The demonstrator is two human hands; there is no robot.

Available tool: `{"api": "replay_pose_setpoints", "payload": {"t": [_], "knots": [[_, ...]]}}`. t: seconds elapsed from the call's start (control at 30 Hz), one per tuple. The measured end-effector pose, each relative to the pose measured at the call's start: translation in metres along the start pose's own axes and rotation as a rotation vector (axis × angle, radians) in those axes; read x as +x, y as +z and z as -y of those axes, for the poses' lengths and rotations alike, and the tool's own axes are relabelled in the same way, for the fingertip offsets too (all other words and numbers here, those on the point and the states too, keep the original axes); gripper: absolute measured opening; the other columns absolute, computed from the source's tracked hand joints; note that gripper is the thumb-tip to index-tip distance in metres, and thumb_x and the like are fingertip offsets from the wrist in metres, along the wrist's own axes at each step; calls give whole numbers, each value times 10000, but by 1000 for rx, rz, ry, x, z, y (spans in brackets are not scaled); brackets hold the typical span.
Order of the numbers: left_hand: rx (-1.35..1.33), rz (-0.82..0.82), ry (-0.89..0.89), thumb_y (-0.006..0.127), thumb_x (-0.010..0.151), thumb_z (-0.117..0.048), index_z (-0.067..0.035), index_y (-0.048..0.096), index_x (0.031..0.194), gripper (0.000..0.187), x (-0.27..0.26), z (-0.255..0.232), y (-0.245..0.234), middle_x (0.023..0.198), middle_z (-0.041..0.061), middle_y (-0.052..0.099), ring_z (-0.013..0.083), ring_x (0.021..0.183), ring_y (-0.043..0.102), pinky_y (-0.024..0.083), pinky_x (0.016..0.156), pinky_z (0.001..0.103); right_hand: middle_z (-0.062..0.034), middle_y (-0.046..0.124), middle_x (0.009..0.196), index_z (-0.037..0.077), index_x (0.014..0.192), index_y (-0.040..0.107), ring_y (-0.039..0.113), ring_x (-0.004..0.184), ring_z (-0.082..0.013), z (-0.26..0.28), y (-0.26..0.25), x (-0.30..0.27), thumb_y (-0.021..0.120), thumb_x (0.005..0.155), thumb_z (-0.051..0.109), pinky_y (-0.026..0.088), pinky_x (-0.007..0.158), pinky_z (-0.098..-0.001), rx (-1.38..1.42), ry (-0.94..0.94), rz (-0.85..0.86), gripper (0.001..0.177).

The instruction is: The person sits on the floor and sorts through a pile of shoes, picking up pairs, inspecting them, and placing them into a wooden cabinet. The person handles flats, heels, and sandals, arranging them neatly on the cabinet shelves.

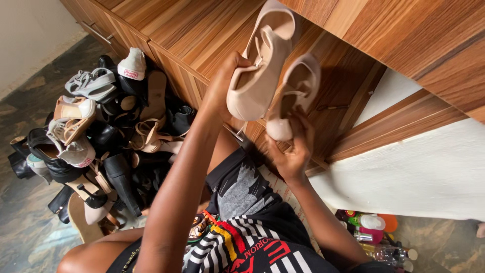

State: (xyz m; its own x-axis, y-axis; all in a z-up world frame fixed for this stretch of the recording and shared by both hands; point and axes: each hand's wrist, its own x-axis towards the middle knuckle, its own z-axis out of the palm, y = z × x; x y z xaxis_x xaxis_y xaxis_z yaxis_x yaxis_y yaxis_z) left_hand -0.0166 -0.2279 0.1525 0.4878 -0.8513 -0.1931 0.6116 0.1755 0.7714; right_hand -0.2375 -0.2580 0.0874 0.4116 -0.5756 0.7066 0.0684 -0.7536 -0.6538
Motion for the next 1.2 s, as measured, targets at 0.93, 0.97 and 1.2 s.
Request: {"api": "replay_pose_setpoints", "payload": {"t": [0.93, 0.97, 1.2], "knots": [[303, -44, -52, 576, 920, -420, -52, 680, 1220, 487, 26, 70, -31, 961, 96, 747, 206, 819, 735, 621, 710, 374, -162, 332, 1591, 3, 1572, 344, 394, 1521, -294, -45, -4, 4, 646, 1027, 266, 401, 1298, -447, 193, -40, -28, 676], [281, -106, -33, 576, 913, -434, -61, 684, 1213, 491, 25, 59, -38, 948, 83, 745, 201, 810, 744, 630, 711, 373, -174, 316, 1597, 1, 1587, 325, 414, 1523, -302, -50, 9, 14, 643, 1042, 295, 434, 1292, -448, 283, -9, -2, 696], [134, -302, -24, 635, 893, -496, -67, 674, 1019, 449, 42, 30, -73, 790, 58, 667, 224, 623, 690, 553, 547, 381, -132, 432, 1598, 47, 1575, 399, 483, 1473, -311, -62, 50, 70, 726, 1016, 194, 435, 1241, -435, 205, 3, 185, 663]]}}
